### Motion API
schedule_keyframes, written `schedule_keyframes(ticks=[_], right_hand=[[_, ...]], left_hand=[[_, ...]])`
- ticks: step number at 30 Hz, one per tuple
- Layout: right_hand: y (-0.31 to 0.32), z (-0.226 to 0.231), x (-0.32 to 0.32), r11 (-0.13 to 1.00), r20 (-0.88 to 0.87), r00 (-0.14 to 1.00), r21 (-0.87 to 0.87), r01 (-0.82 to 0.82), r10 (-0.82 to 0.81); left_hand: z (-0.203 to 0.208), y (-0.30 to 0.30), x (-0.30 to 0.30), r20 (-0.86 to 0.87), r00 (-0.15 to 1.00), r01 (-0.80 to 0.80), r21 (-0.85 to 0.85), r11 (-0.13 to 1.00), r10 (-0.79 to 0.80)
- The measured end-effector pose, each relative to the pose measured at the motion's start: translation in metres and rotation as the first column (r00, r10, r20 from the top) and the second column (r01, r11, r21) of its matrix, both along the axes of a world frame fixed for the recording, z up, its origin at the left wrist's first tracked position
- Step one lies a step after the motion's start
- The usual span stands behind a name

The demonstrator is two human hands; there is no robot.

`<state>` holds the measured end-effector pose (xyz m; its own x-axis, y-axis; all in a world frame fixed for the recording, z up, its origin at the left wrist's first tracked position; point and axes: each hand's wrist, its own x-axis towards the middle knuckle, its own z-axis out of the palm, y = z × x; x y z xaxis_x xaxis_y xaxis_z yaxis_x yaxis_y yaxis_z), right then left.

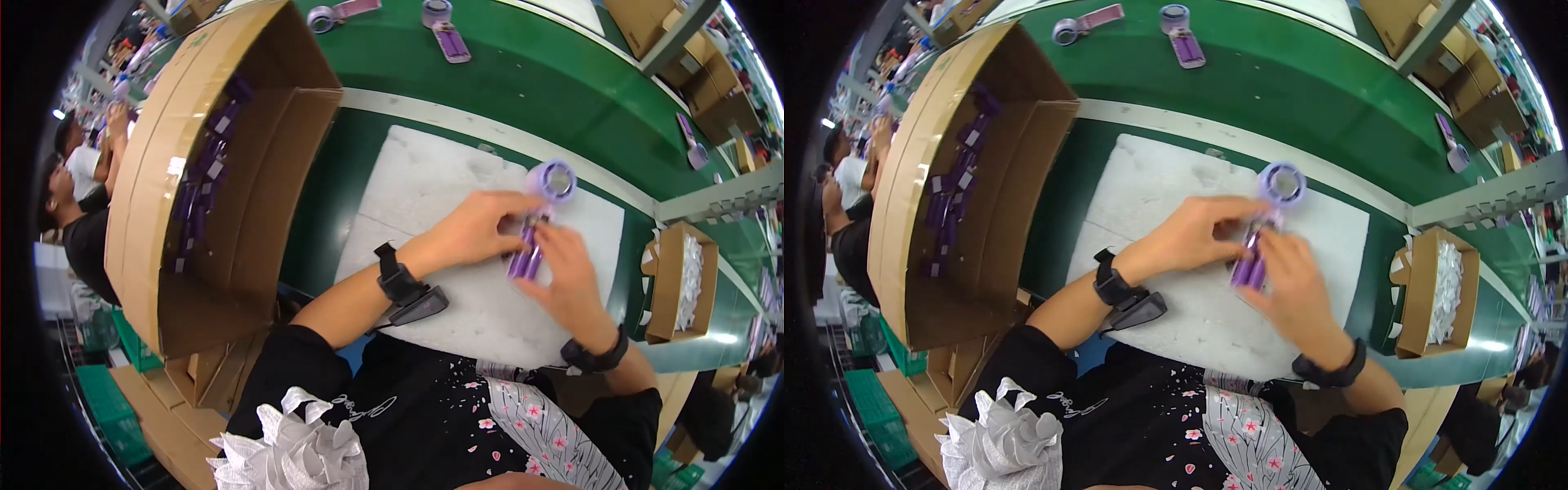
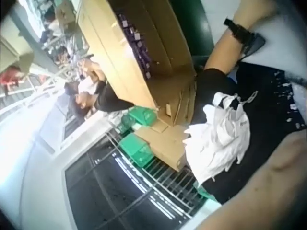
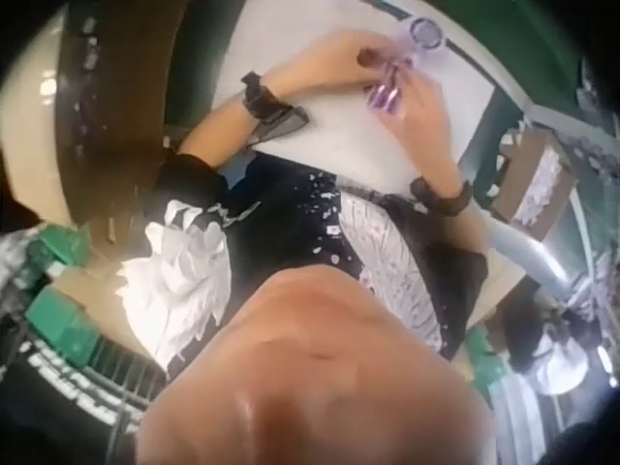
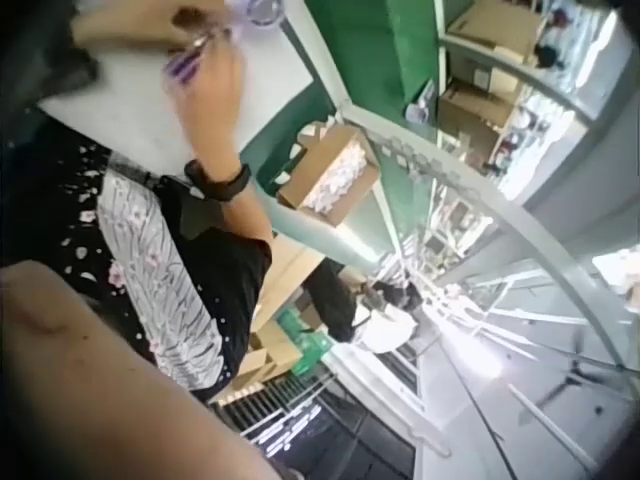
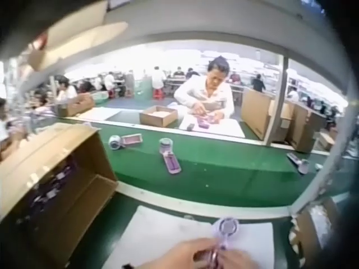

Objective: Assembling small handheld portable fans by installing components like motors, batteries, and circuit boards into plastic housings.

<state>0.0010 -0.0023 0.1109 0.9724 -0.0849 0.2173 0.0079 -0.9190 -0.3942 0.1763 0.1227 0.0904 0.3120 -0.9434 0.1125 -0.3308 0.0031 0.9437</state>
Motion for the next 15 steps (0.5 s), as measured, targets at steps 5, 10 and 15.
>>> schedule_keyframes(ticks=[5, 10, 15], right_hand=[[-0.045, 0.009, 0.057, 0.919, 0.352, 0.884, -0.131, 0.373, -0.308], [-0.028, -0.003, 0.037, 0.871, -0.098, 0.968, 0.422, 0.251, -0.231], [-0.019, -0.038, 0.041, 0.925, 0.136, 0.987, 0.379, 0.030, -0.088]], left_hand=[[0.002, 0.020, 0.052, 0.156, 0.847, -0.497, -0.110, 0.861, 0.509], [0.005, 0.101, 0.203, 0.539, 0.179, -0.800, -0.407, 0.440, 0.823], [-0.041, 0.226, 0.365, 0.688, 0.072, -0.992, -0.025, 0.123, 0.723]])
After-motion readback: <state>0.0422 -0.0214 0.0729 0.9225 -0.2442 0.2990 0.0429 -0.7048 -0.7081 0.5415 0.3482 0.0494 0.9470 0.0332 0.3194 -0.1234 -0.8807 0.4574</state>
